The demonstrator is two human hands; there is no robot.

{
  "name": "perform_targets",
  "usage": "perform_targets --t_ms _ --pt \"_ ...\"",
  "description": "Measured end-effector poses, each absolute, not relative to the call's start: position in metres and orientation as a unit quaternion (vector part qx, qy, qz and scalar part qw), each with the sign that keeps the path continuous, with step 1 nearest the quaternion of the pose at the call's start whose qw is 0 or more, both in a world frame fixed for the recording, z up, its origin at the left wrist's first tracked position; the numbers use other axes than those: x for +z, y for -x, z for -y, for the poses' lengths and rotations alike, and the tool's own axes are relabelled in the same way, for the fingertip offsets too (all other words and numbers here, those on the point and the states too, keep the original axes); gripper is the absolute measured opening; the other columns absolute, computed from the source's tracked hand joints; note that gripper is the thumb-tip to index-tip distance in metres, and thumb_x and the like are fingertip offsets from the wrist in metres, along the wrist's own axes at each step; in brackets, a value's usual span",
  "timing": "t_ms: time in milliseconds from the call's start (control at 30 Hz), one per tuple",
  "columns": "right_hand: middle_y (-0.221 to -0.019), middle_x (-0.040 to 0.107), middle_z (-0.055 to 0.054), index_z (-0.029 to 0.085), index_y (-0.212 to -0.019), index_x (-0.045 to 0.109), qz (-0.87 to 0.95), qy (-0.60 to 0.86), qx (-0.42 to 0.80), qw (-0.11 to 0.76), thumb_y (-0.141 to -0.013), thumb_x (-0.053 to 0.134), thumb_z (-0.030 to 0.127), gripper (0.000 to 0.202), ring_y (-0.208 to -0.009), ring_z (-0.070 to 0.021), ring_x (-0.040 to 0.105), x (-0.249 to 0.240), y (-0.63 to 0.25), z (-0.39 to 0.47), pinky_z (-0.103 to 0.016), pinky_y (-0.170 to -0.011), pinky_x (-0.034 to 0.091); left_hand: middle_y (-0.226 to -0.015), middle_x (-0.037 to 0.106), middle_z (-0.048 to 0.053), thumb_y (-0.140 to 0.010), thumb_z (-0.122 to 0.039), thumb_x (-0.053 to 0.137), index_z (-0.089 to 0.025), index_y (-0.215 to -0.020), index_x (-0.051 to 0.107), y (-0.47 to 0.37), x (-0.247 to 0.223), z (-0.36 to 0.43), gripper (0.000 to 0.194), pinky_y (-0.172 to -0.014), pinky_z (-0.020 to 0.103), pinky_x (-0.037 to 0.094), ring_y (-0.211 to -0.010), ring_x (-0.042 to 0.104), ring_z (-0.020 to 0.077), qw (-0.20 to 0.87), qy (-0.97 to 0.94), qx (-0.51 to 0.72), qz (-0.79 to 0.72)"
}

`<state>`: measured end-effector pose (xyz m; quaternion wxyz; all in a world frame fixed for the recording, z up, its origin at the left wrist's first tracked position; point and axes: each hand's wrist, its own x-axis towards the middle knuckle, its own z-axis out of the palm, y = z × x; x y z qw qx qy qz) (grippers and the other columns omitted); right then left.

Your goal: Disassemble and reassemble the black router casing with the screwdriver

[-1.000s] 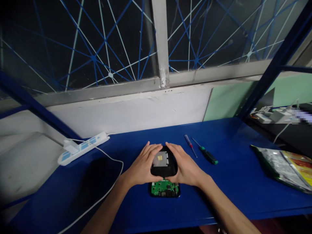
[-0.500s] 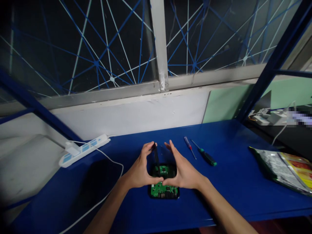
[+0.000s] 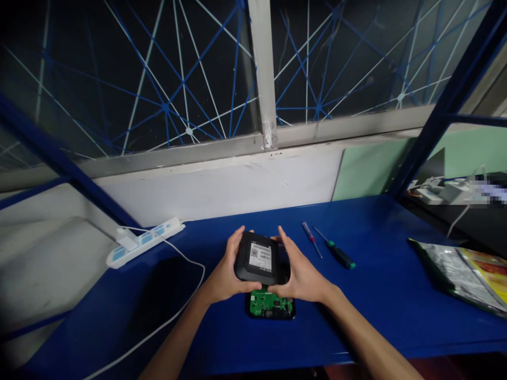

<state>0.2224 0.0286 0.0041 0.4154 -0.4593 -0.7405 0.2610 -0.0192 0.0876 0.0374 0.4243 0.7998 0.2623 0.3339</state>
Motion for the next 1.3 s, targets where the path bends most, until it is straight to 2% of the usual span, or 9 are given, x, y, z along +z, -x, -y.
perform_targets --t_ms 200,433,733,933,1133,1300 --pt "-0.149 0.041 -0.020 0.025 -0.160 -0.007 0.759 0.463 0.222 0.401 -0.065 0.084 0.038 0.132 -0.135 -0.0390 0.047 0.004 -0.225 -0.031 -0.062 -0.110 0.040 -0.162 0.024 0.020 -0.061 -0.021 0.094 -0.032 -0.158 0.002 0.024 0.029 -0.090 0.134 -0.118 0.062 0.032 -0.148 0.031 0.0402 0.385 -0.819 0.320 -0.280" --pt "-0.147 0.043 -0.020 0.025 -0.160 -0.007 0.773 0.476 0.191 0.373 -0.063 0.085 0.034 0.134 -0.133 -0.0389 0.046 0.007 -0.229 -0.033 -0.062 -0.112 0.037 -0.162 0.018 0.017 -0.060 -0.018 0.092 -0.033 -0.158 0.002 0.023 0.028 -0.096 0.134 -0.118 0.063 0.031 -0.149 0.027 0.0406 0.307 -0.866 0.268 -0.291" --pt "-0.150 0.041 -0.017 0.025 -0.160 -0.001 0.773 0.486 0.195 0.358 -0.061 0.082 0.025 0.130 -0.137 -0.0379 0.041 0.009 -0.235 -0.036 -0.060 -0.114 0.035 -0.160 0.024 0.016 -0.059 -0.024 0.093 -0.034 -0.159 0.002 0.017 0.023 -0.102 0.135 -0.114 0.064 0.038 -0.147 0.031 0.0421 0.233 -0.899 0.232 -0.289" --pt "-0.152 0.038 -0.018 0.025 -0.160 -0.001 0.776 0.481 0.200 0.354 -0.064 0.081 0.025 0.126 -0.140 -0.0379 0.039 0.011 -0.232 -0.033 -0.059 -0.115 0.035 -0.155 0.032 0.016 -0.055 -0.027 0.095 -0.030 -0.156 0.012 0.019 0.019 -0.102 0.131 -0.114 0.061 0.039 -0.143 0.037 0.0399 0.222 -0.894 0.264 -0.286" --pt "-0.160 0.027 -0.018 0.027 -0.160 -0.004 0.781 0.482 0.194 0.346 -0.069 0.079 0.027 0.124 -0.148 -0.0386 0.031 0.008 -0.228 -0.031 -0.059 -0.117 0.035 -0.152 0.034 0.016 -0.052 -0.022 0.096 -0.029 -0.152 0.018 0.018 0.015 -0.099 0.127 -0.115 0.058 0.040 -0.141 0.040 0.0383 0.227 -0.885 0.298 -0.278" --pt "-0.158 0.032 -0.018 0.028 -0.161 -0.004 0.783 0.478 0.187 0.351 -0.068 0.081 0.031 0.126 -0.145 -0.0412 0.035 0.008 -0.230 -0.032 -0.063 -0.115 0.036 -0.152 0.034 0.016 -0.053 -0.025 0.095 -0.029 -0.152 0.018 0.015 0.015 -0.099 0.125 -0.114 0.059 0.041 -0.140 0.041 0.0401 0.231 -0.887 0.298 -0.267"
